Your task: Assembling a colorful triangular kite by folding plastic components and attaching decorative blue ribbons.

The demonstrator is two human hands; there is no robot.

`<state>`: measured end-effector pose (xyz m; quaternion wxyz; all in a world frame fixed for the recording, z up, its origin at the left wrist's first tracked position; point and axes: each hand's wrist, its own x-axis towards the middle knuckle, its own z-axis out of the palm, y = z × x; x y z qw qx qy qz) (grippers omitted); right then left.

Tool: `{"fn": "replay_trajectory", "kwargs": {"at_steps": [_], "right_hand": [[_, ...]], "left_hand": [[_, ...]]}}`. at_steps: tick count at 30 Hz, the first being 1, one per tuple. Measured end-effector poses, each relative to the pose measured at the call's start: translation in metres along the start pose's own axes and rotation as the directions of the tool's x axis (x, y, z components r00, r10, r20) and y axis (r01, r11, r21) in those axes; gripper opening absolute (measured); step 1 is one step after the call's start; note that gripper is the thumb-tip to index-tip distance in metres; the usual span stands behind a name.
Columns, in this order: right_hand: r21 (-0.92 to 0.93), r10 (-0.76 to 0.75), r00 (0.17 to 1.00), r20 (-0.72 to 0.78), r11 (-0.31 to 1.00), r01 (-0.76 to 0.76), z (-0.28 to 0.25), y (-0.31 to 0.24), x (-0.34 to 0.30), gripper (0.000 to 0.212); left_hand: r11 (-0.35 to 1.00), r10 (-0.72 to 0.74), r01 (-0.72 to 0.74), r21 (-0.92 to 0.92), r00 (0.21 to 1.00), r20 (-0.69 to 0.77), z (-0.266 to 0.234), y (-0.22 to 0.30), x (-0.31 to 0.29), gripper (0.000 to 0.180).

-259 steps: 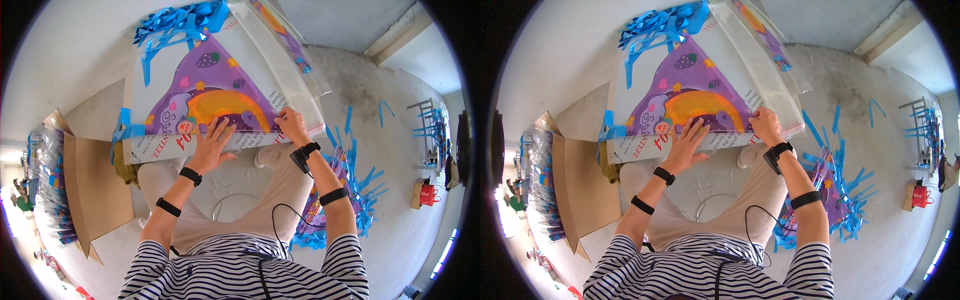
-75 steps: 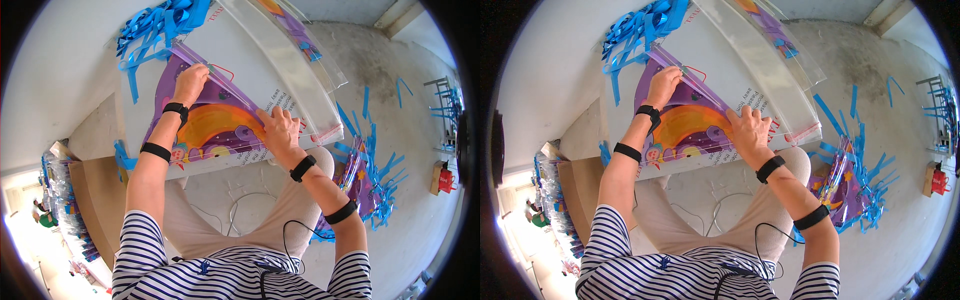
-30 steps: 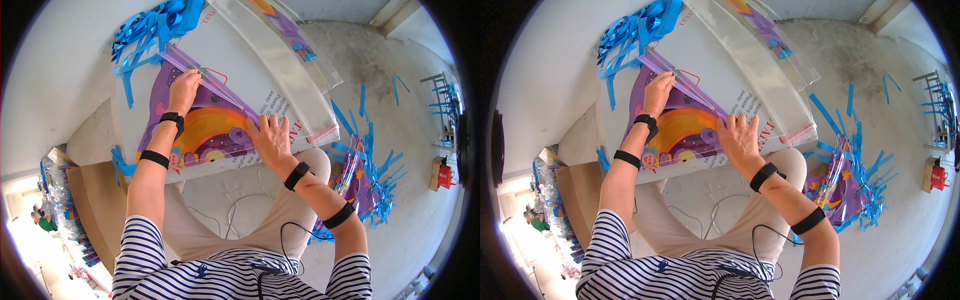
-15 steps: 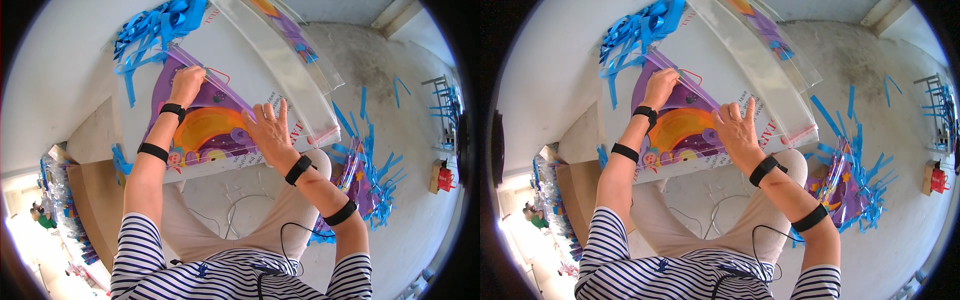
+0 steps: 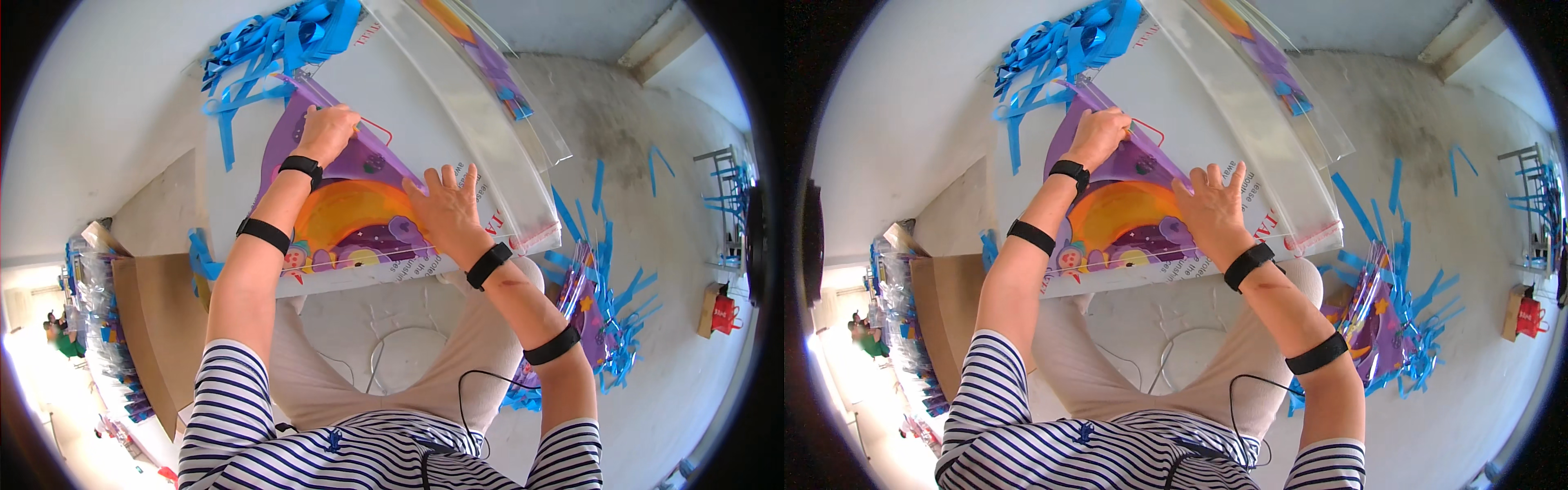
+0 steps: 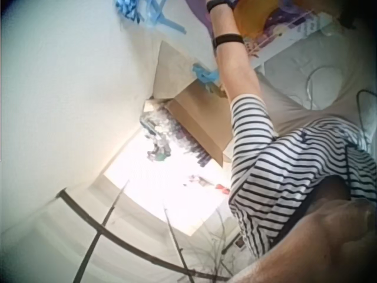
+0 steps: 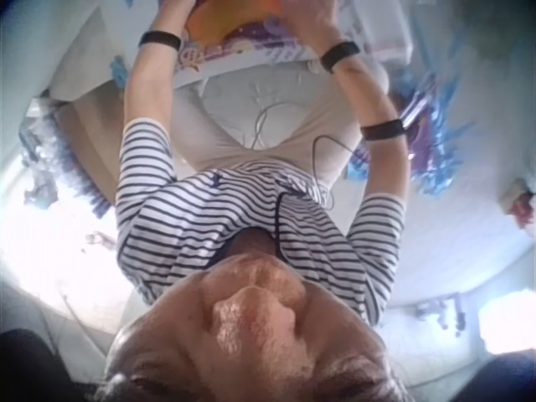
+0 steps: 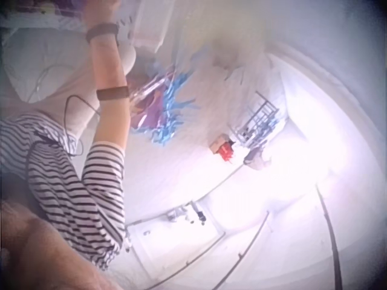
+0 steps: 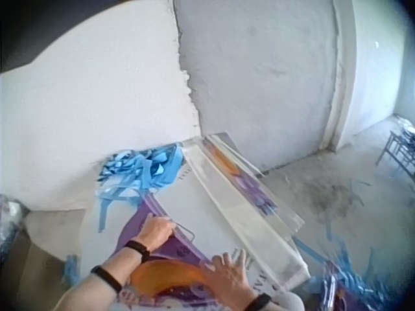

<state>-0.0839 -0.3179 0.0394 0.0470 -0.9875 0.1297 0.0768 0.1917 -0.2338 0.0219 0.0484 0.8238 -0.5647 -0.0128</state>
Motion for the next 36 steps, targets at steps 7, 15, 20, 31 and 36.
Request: {"fn": "replay_trajectory", "kwargs": {"at_steps": [7, 15, 20, 31, 36], "right_hand": [[0.015, 0.015, 0.999, -0.043, 1.0, -0.015, 0.008, 0.002, 0.004, 0.081], [0.032, 0.032, 0.998, -0.06, 0.999, -0.03, 0.013, 0.004, 0.005, 0.087], [0.03, 0.035, 0.997, -0.071, 0.999, -0.033, 0.012, 0.003, 0.005, 0.087], [0.028, 0.032, 0.998, -0.058, 0.999, -0.031, 0.009, 0.006, 0.01, 0.078], [0.052, 0.031, 0.998, -0.052, 0.998, -0.029, 0.003, 0.003, 0.011, 0.075]], "left_hand": [[0.999, 0.014, -0.014, 0.043, 1.0, -0.015, 0.0, -0.004, 0.005, 0.011], [1.0, 0.008, -0.01, 0.017, 0.995, 0.098, -0.014, 0.006, 0.012, 0.01], [0.994, -0.005, -0.011, 0.109, 0.99, 0.144, -0.018, 0.008, 0.02, 0.006], [0.991, -0.069, 0.056, 0.124, 0.992, 0.104, -0.015, 0.014, 0.017, 0.012], [0.988, -0.057, 0.078, 0.135, 0.986, -0.156, 0.0, 0.012, -0.002, 0.027]]}}
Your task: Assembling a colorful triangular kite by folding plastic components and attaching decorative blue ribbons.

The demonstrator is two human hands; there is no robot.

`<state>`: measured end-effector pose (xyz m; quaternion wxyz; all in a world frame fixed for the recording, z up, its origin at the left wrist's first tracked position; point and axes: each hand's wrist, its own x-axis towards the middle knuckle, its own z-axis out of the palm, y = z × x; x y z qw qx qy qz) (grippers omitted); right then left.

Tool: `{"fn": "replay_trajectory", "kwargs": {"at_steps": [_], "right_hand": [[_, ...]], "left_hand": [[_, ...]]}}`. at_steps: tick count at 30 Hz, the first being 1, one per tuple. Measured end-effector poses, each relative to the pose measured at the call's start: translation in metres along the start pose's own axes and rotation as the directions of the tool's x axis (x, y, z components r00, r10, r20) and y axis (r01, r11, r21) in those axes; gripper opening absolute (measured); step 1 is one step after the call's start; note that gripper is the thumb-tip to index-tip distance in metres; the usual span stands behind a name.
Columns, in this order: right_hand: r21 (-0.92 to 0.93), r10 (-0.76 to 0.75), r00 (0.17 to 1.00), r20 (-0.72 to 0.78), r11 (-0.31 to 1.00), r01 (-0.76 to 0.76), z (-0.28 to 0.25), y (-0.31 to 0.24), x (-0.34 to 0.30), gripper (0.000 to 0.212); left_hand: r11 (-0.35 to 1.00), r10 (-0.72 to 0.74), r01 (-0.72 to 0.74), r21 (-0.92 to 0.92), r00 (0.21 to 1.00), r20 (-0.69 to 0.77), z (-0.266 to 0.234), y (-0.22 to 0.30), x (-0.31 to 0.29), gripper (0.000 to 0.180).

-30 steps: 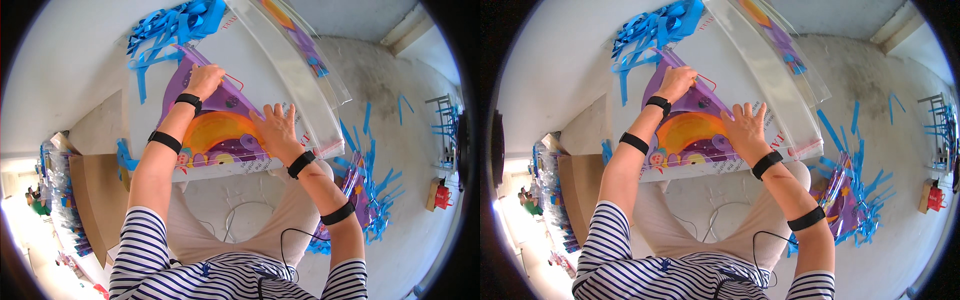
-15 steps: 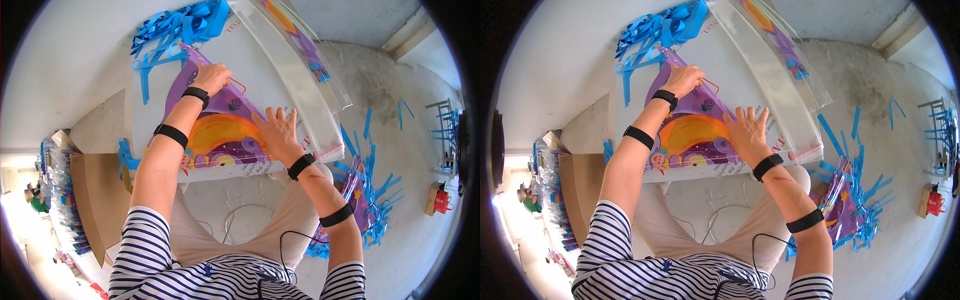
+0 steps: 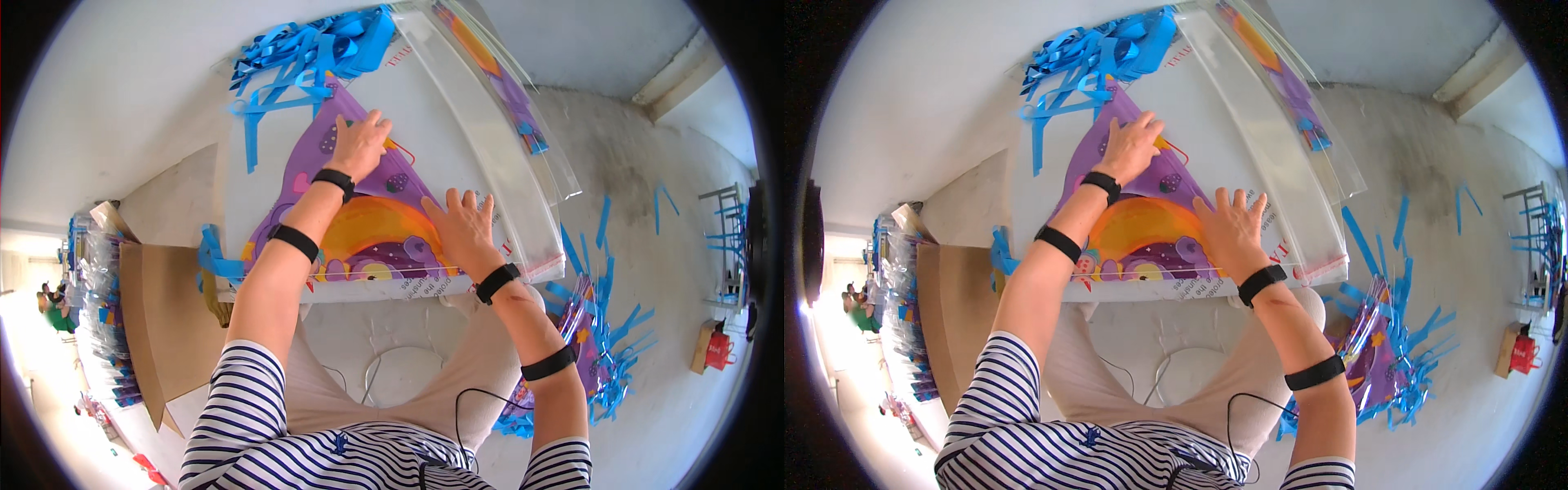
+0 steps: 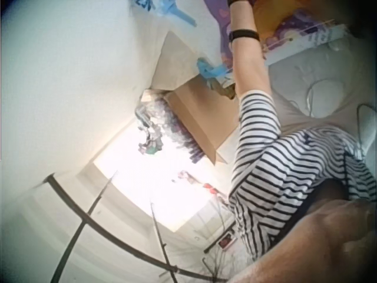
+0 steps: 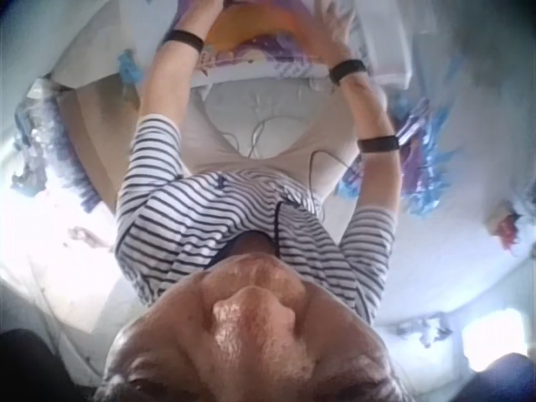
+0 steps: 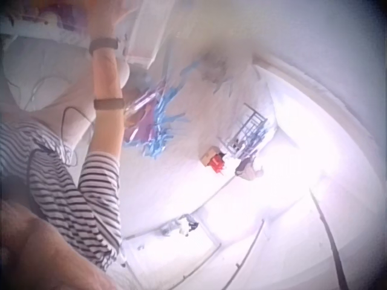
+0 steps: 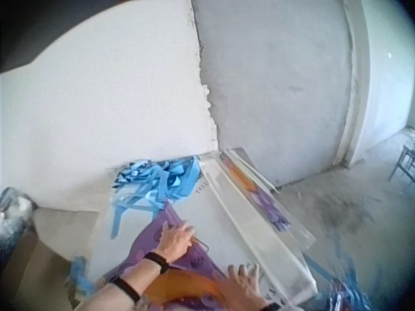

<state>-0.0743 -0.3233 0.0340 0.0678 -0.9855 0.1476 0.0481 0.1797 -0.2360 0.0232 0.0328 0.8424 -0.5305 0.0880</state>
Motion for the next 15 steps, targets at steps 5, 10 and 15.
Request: {"fn": "replay_trajectory", "kwargs": {"at_steps": [5, 10, 15], "right_hand": [[0.0, -0.008, 1.0, 0.028, 1.0, 0.008, -0.002, 0.005, -0.003, 0.076], [-0.004, -0.005, 0.998, 0.063, 1.0, 0.005, -0.002, 0.004, -0.002, 0.082], [0.016, -0.011, 0.997, 0.07, 1.0, 0.01, -0.005, 0.003, 0.0, 0.082]], "left_hand": [[1.0, -0.021, 0.021, 0.004, 0.999, -0.03, 0.01, 0.017, -0.026, 0.056], [0.975, -0.221, 0.222, 0.006, 0.97, 0.099, 0.012, 0.019, -0.039, 0.084], [0.948, -0.316, 0.318, 0.01, 0.936, 0.156, 0.017, 0.013, -0.046, 0.093]]}}
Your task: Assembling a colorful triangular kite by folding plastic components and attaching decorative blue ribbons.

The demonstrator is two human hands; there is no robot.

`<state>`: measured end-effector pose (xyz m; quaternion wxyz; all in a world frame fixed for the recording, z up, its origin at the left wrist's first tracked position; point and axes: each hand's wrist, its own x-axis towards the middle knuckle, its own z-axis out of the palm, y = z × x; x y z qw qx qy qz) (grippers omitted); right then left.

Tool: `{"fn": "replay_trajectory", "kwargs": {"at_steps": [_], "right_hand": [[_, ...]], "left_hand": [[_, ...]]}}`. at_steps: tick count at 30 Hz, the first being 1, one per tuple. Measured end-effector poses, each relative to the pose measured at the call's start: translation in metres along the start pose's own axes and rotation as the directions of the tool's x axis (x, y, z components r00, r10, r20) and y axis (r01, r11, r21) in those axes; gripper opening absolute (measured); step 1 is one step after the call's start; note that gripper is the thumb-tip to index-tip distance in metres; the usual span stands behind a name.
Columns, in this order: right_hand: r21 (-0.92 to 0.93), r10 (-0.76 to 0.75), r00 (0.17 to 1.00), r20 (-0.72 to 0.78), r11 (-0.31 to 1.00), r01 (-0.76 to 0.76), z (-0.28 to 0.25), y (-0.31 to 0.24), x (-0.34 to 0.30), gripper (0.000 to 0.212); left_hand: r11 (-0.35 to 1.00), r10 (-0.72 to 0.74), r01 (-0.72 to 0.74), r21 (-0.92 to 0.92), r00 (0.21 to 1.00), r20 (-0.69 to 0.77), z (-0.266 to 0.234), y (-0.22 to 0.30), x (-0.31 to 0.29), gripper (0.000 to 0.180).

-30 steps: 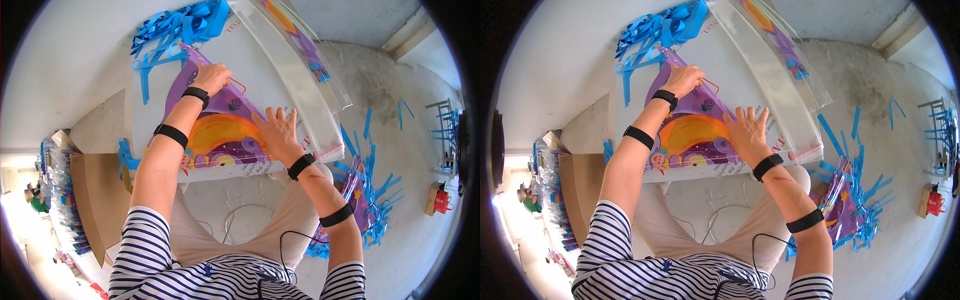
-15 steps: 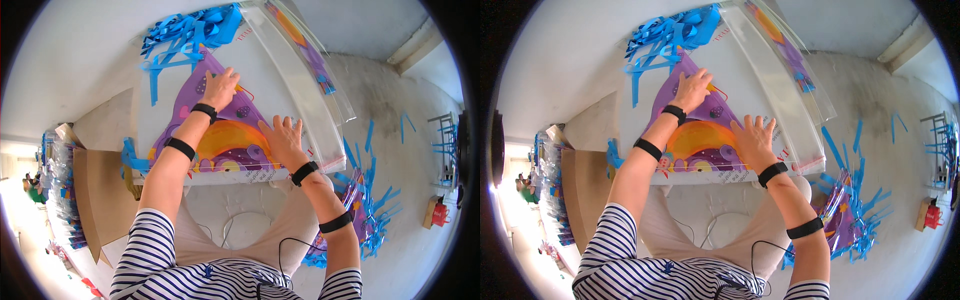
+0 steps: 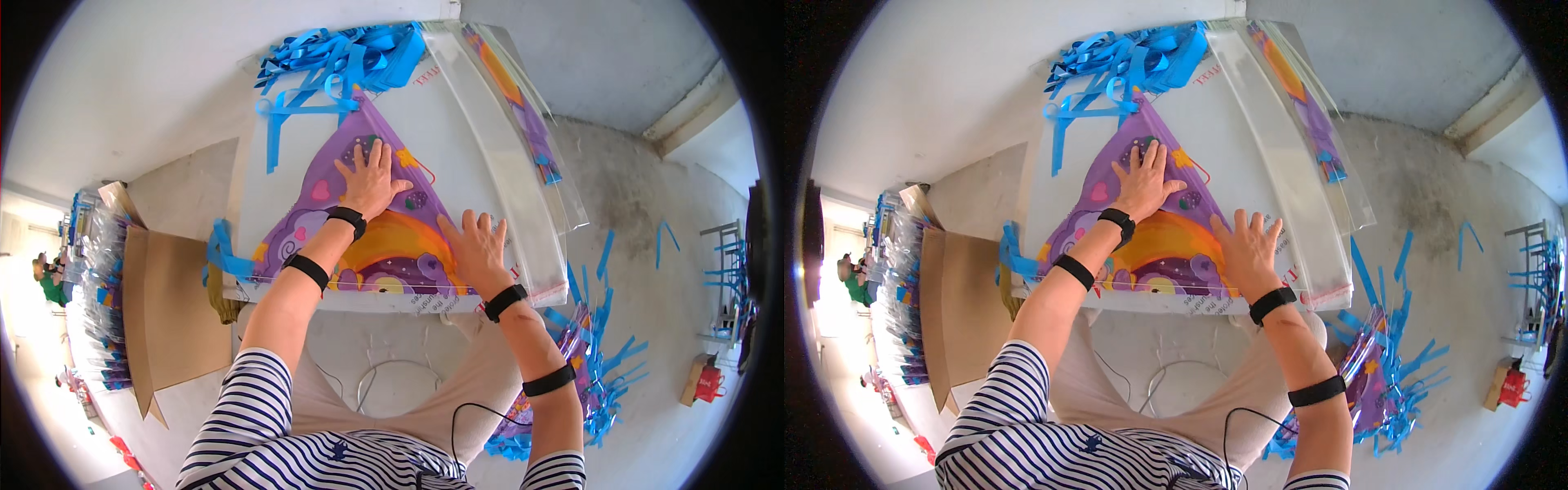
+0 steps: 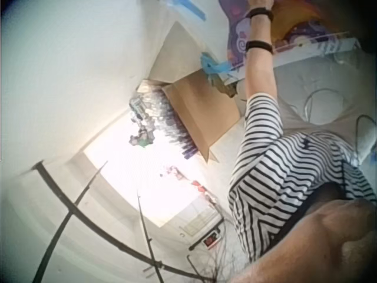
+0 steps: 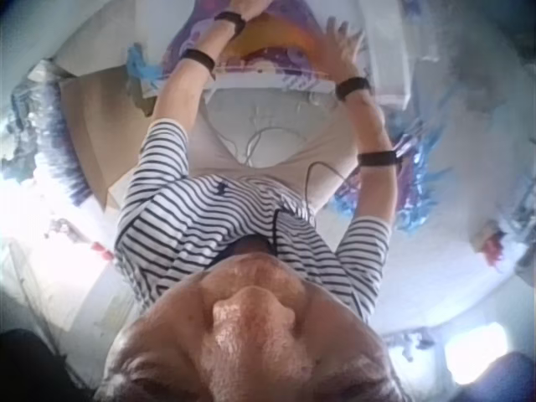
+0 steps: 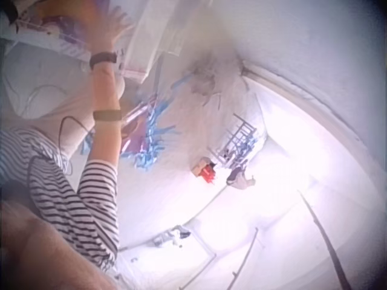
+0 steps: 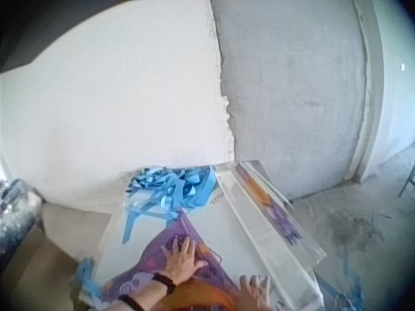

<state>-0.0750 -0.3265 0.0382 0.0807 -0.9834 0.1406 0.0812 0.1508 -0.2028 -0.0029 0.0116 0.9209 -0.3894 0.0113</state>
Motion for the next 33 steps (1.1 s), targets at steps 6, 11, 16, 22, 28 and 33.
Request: {"fn": "replay_trajectory", "kwargs": {"at_steps": [6, 11, 16, 22, 28, 33], "right_hand": [[-0.014, 0.007, 1.0, -0.007, 1.0, -0.007, 0.005, 0.003, 0.001, 0.08], [-0.027, 0.015, 1.0, 0.011, 1.0, -0.015, 0.002, 0.0, 0.001, 0.081], [-0.039, 0.028, 0.998, 0.048, 0.999, -0.026, -0.002, 0.0, 0.005, 0.08], [-0.019, 0.014, 0.999, 0.049, 1.0, -0.013, -0.004, -0.001, 0.004, 0.078], [-0.025, 0.015, 0.997, 0.07, 1.0, -0.013, -0.009, -0.002, 0.004, 0.078], [-0.067, 0.004, 0.997, -0.076, 0.998, -0.009, 0.007, 0.002, 0.002, 0.086]], "left_hand": [[1.0, -0.006, 0.006, 0.006, 1.0, 0.029, -0.011, 0.005, 0.0, 0.086], [1.0, 0.002, -0.001, 0.018, 1.0, -0.021, -0.012, 0.003, -0.003, 0.079], [1.0, -0.025, 0.025, -0.015, 1.0, -0.006, -0.009, 0.002, 0.0, 0.077], [0.995, -0.058, 0.04, -0.092, 0.976, -0.21, -0.003, -0.028, 0.024, 0.068], [0.909, -0.413, 0.404, -0.101, 0.906, -0.092, -0.013, -0.048, 0.051, 0.069], [0.816, -0.551, 0.54, -0.205, 0.835, 0.008, -0.012, -0.065, 0.061, 0.064]]}}
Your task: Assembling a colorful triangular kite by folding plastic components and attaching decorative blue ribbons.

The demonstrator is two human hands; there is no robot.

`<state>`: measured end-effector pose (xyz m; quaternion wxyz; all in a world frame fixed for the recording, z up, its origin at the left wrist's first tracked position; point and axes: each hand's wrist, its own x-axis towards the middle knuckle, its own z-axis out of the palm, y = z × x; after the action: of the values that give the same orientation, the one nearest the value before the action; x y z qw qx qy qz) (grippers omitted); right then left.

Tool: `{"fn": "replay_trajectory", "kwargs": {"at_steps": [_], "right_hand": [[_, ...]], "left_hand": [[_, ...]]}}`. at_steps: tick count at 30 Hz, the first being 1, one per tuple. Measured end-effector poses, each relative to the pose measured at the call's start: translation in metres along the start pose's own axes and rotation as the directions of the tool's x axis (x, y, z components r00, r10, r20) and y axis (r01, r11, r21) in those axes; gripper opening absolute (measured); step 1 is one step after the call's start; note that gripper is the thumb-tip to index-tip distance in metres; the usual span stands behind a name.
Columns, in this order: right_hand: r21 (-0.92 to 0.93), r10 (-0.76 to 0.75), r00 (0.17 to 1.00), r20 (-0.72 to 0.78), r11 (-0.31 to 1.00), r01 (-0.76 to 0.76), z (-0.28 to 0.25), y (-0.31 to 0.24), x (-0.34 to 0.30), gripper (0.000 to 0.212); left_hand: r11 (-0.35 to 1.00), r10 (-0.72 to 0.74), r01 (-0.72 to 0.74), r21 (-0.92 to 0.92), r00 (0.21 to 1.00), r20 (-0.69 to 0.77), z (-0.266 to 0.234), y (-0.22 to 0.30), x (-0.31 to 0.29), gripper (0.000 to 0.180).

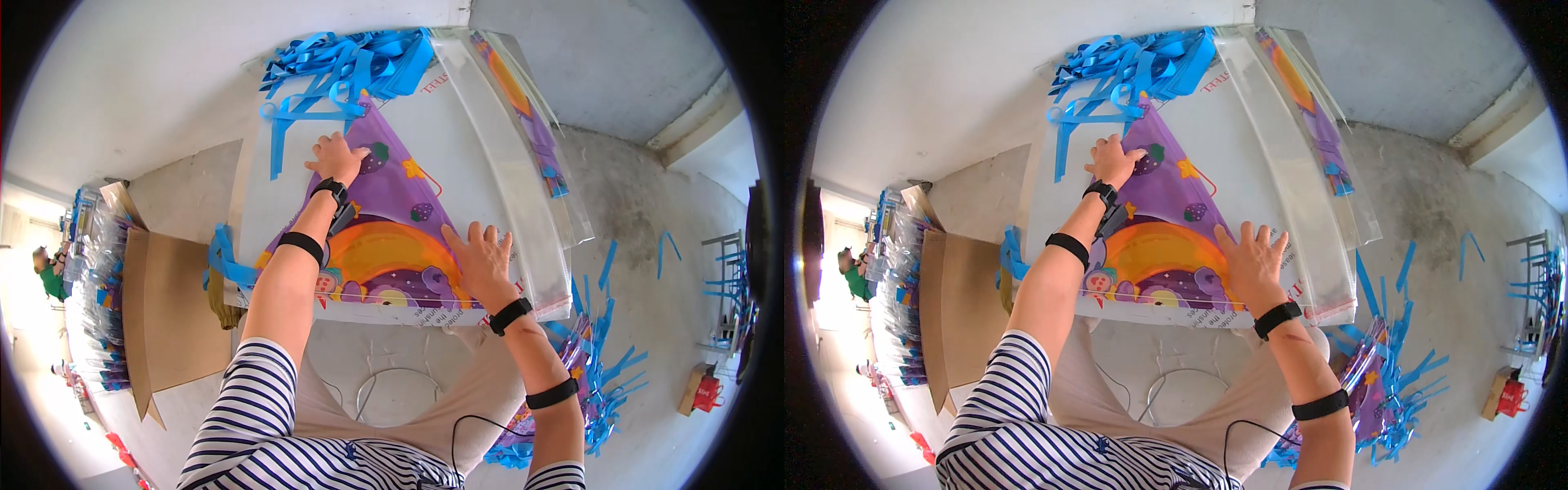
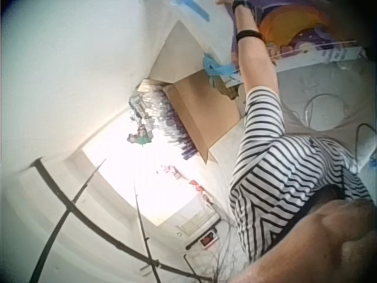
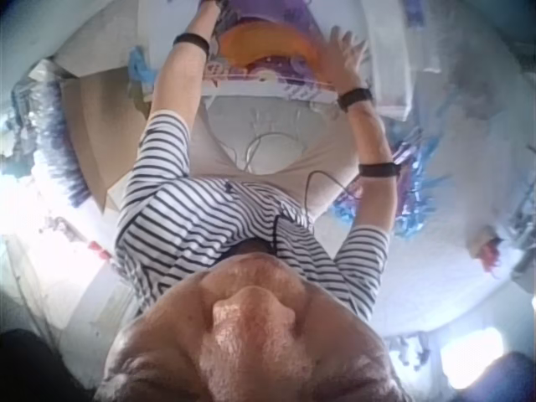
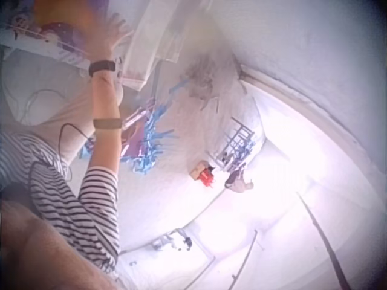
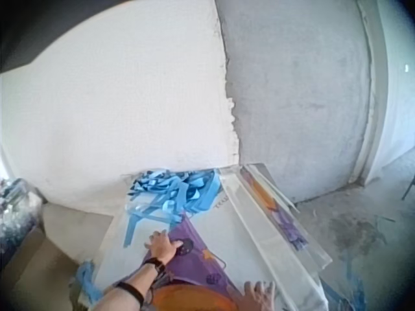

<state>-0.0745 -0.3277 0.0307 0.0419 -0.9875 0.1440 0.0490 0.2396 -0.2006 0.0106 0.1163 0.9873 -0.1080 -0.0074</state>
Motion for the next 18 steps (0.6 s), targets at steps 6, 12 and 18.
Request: {"fn": "replay_trajectory", "kwargs": {"at_steps": [6, 12, 18], "right_hand": [[-0.026, -0.002, 1.0, 0.001, 1.0, 0.002, 0.003, 0.0, 0.001, 0.089], [0.003, 0.01, 0.999, 0.04, 1.0, -0.01, -0.004, -0.001, 0.0, 0.09], [0.032, 0.021, 0.99, 0.137, 0.999, -0.026, -0.012, -0.002, 0.002, 0.083]], "left_hand": [[0.995, -0.083, 0.083, -0.05, 0.997, 0.004, -0.004, -0.012, 0.008, 0.061], [0.99, -0.107, 0.112, -0.081, 0.992, 0.075, -0.01, -0.02, 0.015, 0.055], [0.979, -0.098, 0.114, -0.17, 0.991, 0.095, -0.003, -0.029, 0.024, 0.05]]}}
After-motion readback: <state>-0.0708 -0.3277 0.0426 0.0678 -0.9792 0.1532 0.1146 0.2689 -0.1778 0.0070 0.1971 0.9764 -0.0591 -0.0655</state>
